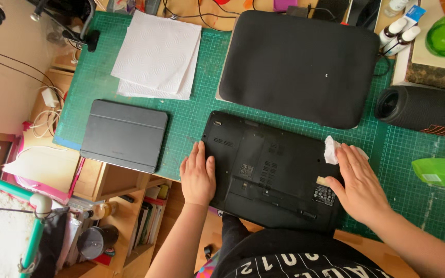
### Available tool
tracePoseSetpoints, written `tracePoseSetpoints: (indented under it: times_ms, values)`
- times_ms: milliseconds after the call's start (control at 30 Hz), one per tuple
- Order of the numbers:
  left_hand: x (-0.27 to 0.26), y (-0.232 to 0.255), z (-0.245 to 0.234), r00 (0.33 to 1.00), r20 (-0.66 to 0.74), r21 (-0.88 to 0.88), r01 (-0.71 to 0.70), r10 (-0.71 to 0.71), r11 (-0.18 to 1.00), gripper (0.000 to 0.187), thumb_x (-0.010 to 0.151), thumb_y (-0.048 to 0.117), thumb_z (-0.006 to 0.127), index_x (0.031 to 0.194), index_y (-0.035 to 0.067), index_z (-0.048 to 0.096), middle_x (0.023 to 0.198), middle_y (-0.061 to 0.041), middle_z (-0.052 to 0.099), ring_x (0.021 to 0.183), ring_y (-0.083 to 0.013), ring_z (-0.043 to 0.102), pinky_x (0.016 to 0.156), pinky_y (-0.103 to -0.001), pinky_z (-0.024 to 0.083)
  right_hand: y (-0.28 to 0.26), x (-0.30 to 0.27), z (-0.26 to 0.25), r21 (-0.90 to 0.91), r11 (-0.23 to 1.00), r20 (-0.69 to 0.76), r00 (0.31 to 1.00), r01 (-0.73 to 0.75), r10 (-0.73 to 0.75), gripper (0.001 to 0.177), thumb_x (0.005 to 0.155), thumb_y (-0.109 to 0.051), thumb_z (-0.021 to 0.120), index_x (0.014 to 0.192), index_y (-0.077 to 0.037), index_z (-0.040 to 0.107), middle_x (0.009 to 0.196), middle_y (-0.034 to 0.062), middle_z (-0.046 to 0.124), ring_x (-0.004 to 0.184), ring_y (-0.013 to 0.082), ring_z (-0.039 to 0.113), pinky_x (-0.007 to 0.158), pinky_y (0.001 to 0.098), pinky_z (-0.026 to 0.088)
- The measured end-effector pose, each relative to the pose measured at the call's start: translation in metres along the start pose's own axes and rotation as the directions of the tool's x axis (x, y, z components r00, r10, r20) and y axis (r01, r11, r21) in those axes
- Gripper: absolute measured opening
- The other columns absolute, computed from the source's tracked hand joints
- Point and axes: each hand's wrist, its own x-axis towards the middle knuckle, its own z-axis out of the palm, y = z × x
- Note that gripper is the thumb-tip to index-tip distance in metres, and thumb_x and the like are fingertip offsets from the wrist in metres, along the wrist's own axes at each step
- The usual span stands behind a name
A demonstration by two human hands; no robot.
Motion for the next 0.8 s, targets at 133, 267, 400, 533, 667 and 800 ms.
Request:
tracePoseSetpoints:
  times_ms: [133,267,400,533,667,800]
  values:
    - [-0.001,-0.004,-0.007,0.997,-0.001,-0.264,0.079,-0.083,0.961,0.05,0.11,0.036,0.034,0.145,0.011,0.058,0.149,-0.013,0.058,0.131,-0.0352,0.056,0.11,-0.046,0.041,-0.006,-0.013,0.005,0.059,0.997,-0.038,0.999,0.041,-0.039,0.072,0.098,-0.036,0.052,0.152,0.008,0.035,0.161,0.027,0.034,0.152,0.0395,0.029,0.124,0.0503,0.025]
    - [-0.002,-0.01,-0.009,0.991,0.002,-0.455,0.121,-0.135,0.882,0.051,0.111,0.036,0.03,0.141,0.009,0.062,0.144,-0.015,0.062,0.13,-0.0359,0.059,0.108,-0.043,0.047,-0.015,-0.015,0.0,0.124,0.983,-0.042,0.99,0.138,-0.134,0.063,0.096,-0.027,0.055,0.15,0.003,0.044,0.161,0.0228,0.039,0.153,0.0379,0.031,0.124,0.05,0.025]
    - [-0.002,-0.014,-0.01,0.977,-0.065,-0.557,0.133,-0.203,0.82,0.046,0.112,0.034,0.037,0.137,0.007,0.063,0.137,-0.015,0.066,0.129,-0.0359,0.062,0.109,-0.042,0.047,-0.043,-0.016,0.005,0.181,0.916,0.011,0.93,0.359,-0.367,0.058,0.093,-0.026,0.061,0.144,-0.001,0.051,0.154,0.0181,0.048,0.148,0.033,0.04,0.123,0.0494,0.029]
    - [-0.021,-0.002,-0.015,0.936,-0.314,-0.455,-0.002,-0.158,0.89,0.034,0.1,0.024,0.063,0.128,0.003,0.062,0.129,-0.017,0.063,0.114,-0.0373,0.061,0.094,-0.04,0.051,-0.06,-0.016,0.009,0.173,0.919,-0.002,0.933,0.355,-0.36,0.052,0.094,-0.021,0.062,0.141,0.001,0.057,0.151,0.0187,0.054,0.146,0.0333,0.046,0.122,0.0479,0.033]
    - [-0.066,0.027,-0.017,0.924,-0.38,-0.235,-0.039,-0.055,0.971,0.03,0.091,0.013,0.074,0.119,0.008,0.065,0.105,-0.013,0.062,0.1,-0.032,0.061,0.089,-0.043,0.05,-0.065,-0.017,0.012,0.14,0.919,-0.04,0.93,0.368,-0.366,0.046,0.096,-0.017,0.061,0.138,0.002,0.06,0.149,0.019,0.057,0.144,0.0346,0.051,0.124,0.0482,0.035]
    - [-0.122,0.066,-0.016,0.996,-0.081,-0.251,-0.067,0.048,0.966,0.047,0.09,0.022,0.075,0.13,0.002,0.059,0.083,-0.009,0.064,0.079,-0.0281,0.066,0.07,-0.041,0.052,-0.064,-0.019,0.017,0.125,0.913,-0.042,0.921,0.389,-0.387,0.046,0.098,-0.017,0.058,0.14,0.003,0.058,0.151,0.0222,0.055,0.145,0.0371,0.05,0.125,0.0495,0.034]
